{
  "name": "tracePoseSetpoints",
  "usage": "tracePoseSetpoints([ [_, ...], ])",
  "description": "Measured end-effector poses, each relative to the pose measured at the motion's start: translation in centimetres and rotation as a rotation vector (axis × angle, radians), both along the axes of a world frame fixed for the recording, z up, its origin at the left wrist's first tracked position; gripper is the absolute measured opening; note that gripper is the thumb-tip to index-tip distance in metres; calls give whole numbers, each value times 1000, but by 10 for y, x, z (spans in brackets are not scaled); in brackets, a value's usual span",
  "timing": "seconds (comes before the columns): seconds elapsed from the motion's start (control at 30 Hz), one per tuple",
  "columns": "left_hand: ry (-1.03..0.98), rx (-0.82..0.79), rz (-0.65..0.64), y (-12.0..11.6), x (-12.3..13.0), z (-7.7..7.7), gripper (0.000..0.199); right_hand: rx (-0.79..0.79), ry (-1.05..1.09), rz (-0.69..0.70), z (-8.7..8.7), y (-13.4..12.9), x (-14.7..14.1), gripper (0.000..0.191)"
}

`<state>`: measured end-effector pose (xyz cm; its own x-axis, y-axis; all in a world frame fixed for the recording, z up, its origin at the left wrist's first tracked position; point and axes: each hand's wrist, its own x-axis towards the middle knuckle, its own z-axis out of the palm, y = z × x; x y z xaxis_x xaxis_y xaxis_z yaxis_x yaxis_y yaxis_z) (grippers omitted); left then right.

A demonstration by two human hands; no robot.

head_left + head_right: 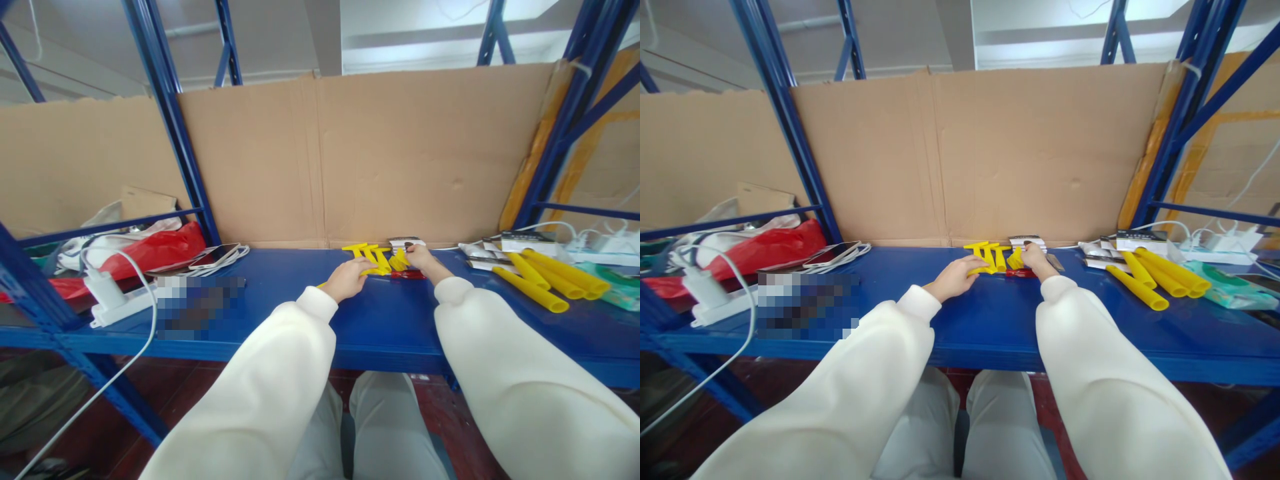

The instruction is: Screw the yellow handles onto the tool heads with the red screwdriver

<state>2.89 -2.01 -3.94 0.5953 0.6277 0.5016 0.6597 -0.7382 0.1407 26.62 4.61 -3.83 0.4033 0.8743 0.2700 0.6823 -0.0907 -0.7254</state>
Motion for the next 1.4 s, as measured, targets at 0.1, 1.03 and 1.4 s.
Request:
tracePoseSetpoints([
  [0.1,1,-3,2,1,0,0,41,-28,-95,-27,0,-1,4,23],
  [1.03,-125,-66,54,-2,-4,1,76,10,667,709,11,-61,-47,23],
  [1.4,-33,-87,178,-15,-1,11,53,372,892,118,21,-47,-20,10],
])
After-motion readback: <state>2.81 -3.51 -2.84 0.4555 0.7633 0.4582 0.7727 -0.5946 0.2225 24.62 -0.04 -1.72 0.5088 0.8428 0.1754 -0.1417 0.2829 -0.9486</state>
